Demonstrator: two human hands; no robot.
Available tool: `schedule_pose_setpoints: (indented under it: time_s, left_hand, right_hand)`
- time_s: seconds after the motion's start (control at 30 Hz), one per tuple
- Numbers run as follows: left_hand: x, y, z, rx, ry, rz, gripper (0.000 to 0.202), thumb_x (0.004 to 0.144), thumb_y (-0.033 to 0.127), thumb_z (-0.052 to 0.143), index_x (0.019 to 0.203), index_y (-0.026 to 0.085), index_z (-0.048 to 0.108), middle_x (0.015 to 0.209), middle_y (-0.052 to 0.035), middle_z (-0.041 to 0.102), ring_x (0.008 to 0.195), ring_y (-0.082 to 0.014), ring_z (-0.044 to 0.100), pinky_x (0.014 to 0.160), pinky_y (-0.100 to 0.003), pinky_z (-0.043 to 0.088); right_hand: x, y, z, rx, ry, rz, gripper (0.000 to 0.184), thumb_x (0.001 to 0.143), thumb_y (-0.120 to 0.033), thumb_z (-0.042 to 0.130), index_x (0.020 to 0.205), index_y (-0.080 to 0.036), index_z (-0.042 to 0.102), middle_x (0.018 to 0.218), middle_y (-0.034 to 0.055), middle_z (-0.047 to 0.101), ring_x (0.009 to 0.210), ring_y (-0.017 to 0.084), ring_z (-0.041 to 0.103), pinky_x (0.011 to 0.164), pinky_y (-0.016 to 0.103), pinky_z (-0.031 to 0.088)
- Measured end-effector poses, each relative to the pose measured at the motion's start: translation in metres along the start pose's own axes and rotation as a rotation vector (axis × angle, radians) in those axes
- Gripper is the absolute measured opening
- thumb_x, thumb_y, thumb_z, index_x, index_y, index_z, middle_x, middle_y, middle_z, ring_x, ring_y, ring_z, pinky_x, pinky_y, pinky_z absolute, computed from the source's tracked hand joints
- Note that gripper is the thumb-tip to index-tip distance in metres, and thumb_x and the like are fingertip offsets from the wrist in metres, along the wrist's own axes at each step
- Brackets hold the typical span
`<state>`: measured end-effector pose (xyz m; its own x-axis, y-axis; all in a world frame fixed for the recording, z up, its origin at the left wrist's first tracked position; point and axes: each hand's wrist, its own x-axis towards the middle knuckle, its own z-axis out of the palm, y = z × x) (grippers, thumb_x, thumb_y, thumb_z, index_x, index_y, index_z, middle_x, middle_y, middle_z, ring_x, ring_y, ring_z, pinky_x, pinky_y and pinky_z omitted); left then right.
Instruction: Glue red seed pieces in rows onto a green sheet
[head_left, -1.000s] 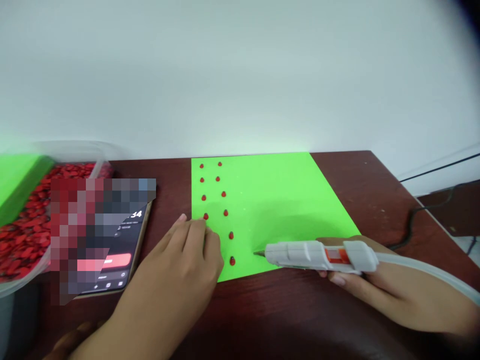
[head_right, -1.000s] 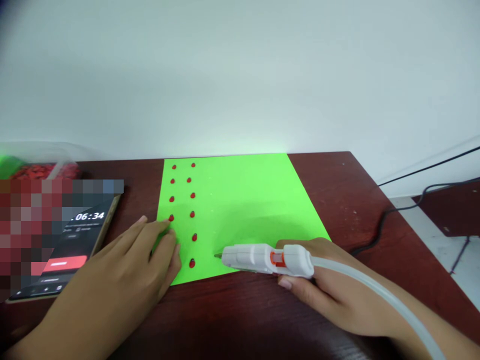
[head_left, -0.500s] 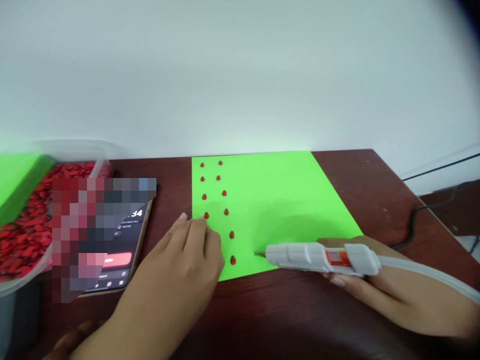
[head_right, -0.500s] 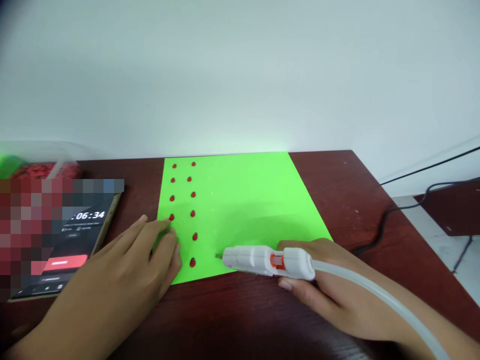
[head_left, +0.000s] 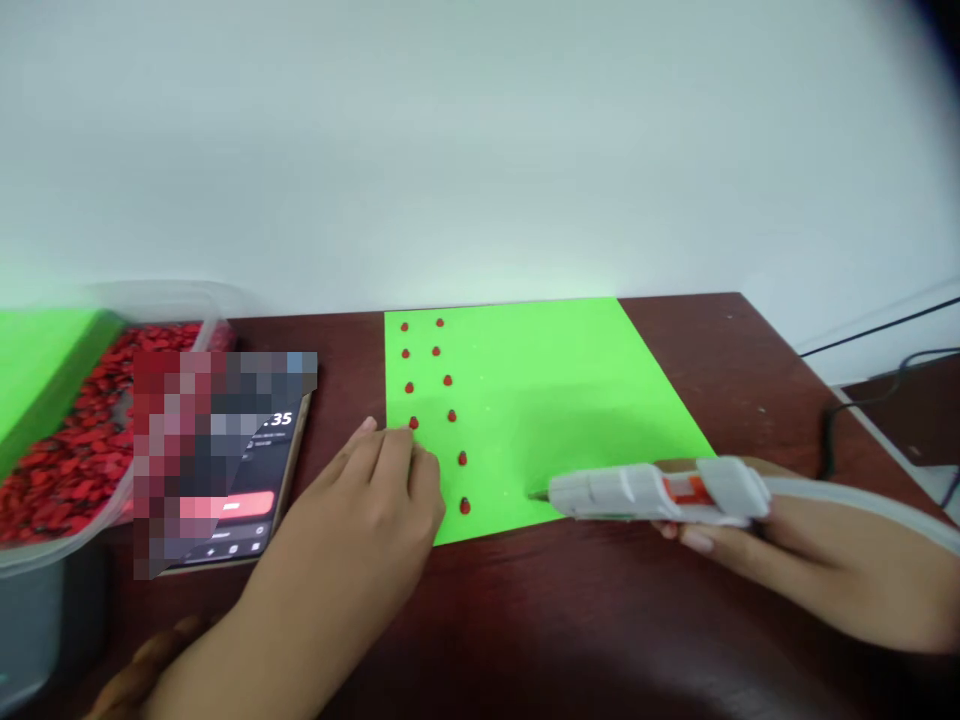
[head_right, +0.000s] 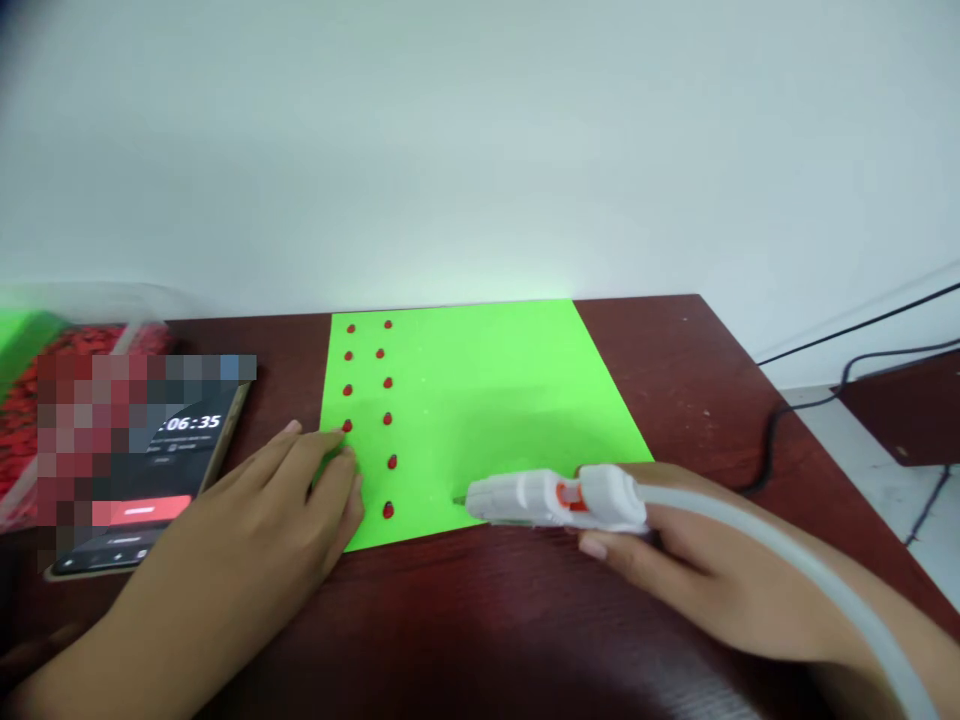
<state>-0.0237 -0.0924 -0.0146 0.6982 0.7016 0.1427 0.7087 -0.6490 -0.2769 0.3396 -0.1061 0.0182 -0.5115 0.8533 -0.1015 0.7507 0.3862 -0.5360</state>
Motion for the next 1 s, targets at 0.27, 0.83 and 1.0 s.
schedule_pose_setpoints:
  time_s: [0.27, 0.83, 1.0]
  left_hand:
    - [-0.001, -0.033, -0.018, -0.133, 0.117, -0.078, 0.026, 0.103, 0.016, 0.052, 0.09, 0.016, 0.074, 0.091, -0.0101, 0.075, 0.086, -0.0264, 0.072, 0.08, -0.042, 0.063]
    - [-0.097, -0.186, -0.021, 0.006, 0.017, -0.421, 0.045, 0.112, 0.037, 0.039, 0.118, 0.014, 0.077, 0.101, -0.0046, 0.083, 0.08, -0.0184, 0.076, 0.077, -0.033, 0.061]
    - [-0.122, -0.209, -0.022, -0.038, 0.006, -0.383, 0.049, 0.112, 0.042, 0.038, 0.11, 0.017, 0.08, 0.091, 0.0017, 0.084, 0.069, -0.014, 0.075, 0.067, -0.023, 0.056]
  right_hand:
    - [0.002, 0.025, -0.026, -0.18, 0.201, 0.08, 0.032, 0.105, -0.048, 0.052, 0.114, -0.027, 0.074, 0.096, 0.0049, 0.08, 0.084, 0.028, 0.075, 0.073, 0.042, 0.062]
    - [0.023, 0.051, -0.024, -0.494, 0.087, 0.116, 0.056, 0.101, -0.041, 0.049, 0.156, -0.03, 0.055, 0.135, 0.0143, 0.071, 0.12, 0.039, 0.068, 0.094, 0.055, 0.056]
    - [-0.02, 0.012, -0.049, -0.371, 0.227, 0.05, 0.049, 0.104, -0.052, 0.053, 0.149, -0.034, 0.06, 0.145, 0.0102, 0.069, 0.126, 0.039, 0.066, 0.103, 0.06, 0.055]
